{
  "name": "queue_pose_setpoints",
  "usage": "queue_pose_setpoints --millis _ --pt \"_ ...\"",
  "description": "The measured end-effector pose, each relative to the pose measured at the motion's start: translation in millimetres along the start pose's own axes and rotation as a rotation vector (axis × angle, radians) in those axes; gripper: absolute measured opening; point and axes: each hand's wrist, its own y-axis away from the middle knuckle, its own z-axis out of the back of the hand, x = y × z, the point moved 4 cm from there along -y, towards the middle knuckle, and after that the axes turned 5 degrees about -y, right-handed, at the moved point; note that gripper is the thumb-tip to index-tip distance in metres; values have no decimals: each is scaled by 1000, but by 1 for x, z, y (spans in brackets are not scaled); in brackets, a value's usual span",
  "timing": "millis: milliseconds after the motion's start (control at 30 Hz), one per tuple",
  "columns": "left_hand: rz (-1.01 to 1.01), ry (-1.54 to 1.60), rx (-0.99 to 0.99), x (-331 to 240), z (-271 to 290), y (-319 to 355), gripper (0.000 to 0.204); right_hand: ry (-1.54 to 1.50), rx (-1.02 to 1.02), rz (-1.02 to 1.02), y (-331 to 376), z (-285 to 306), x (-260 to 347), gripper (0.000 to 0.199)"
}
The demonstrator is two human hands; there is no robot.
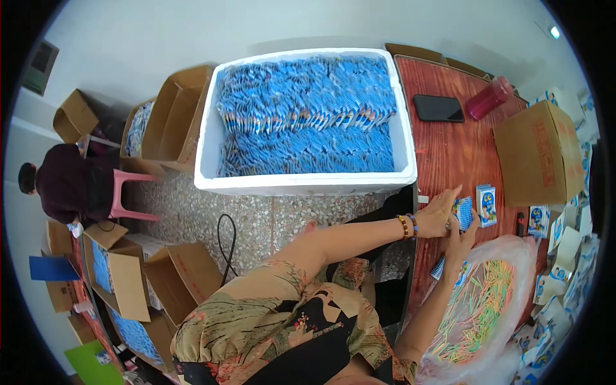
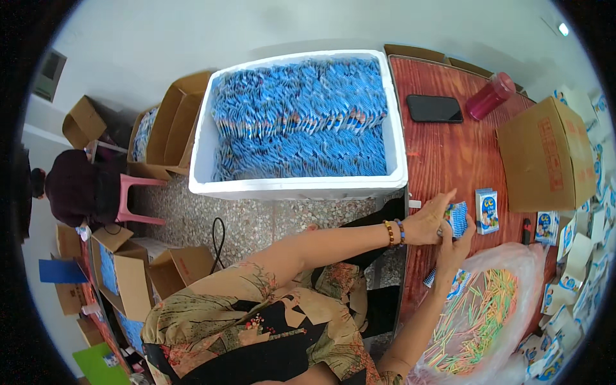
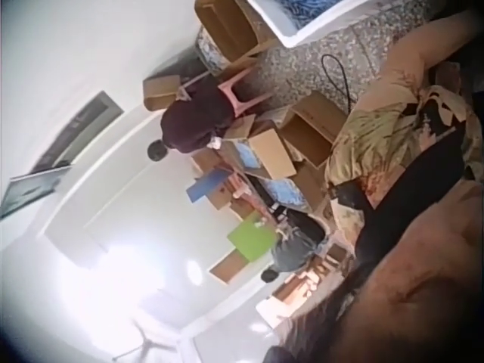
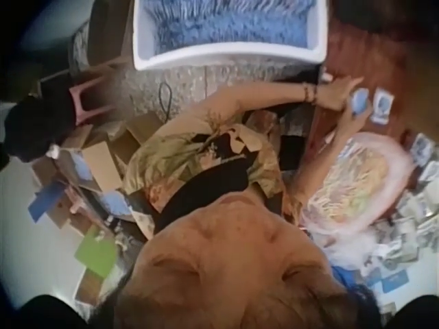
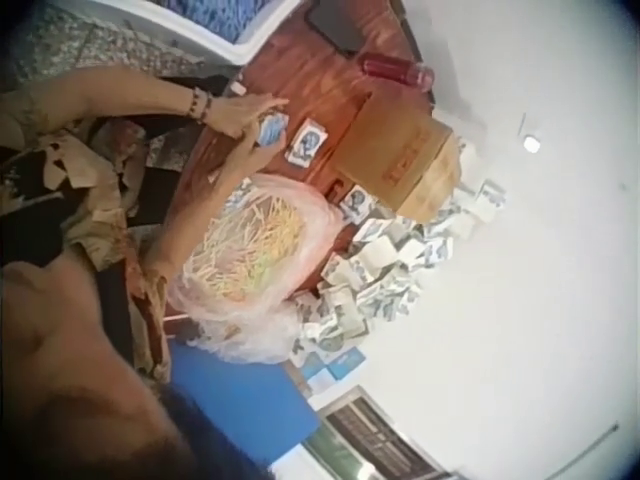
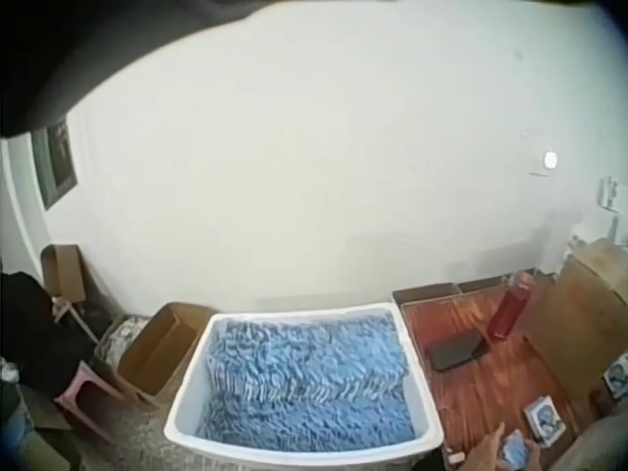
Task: Picking up small multicolored sticks and placing them into individual blue packets.
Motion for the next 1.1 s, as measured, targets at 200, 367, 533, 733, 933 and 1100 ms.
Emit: queue_pose_setpoints --millis 200,367,533,733,933,1100 --pt "-38 -92 56 8 -8 -4 87 -86 -31 -5 -4 5 -13 46" --pt "-146 -234 -237 -19 59 -5 69 -65 -49 219 -11 -29 63 50" --pt "-61 -432 -272 10 171 -2 72 -192 193 179 -45 -126 110 49" --pt "252 -128 -110 126 204 4 70 54 204 28 -72 -217 75 51" --pt "59 -456 -155 149 202 -10 64 157 195 88 -94 -240 54 52" --pt "14 -550 -241 155 207 -6 59 188 216 134 -98 -259 50 55"
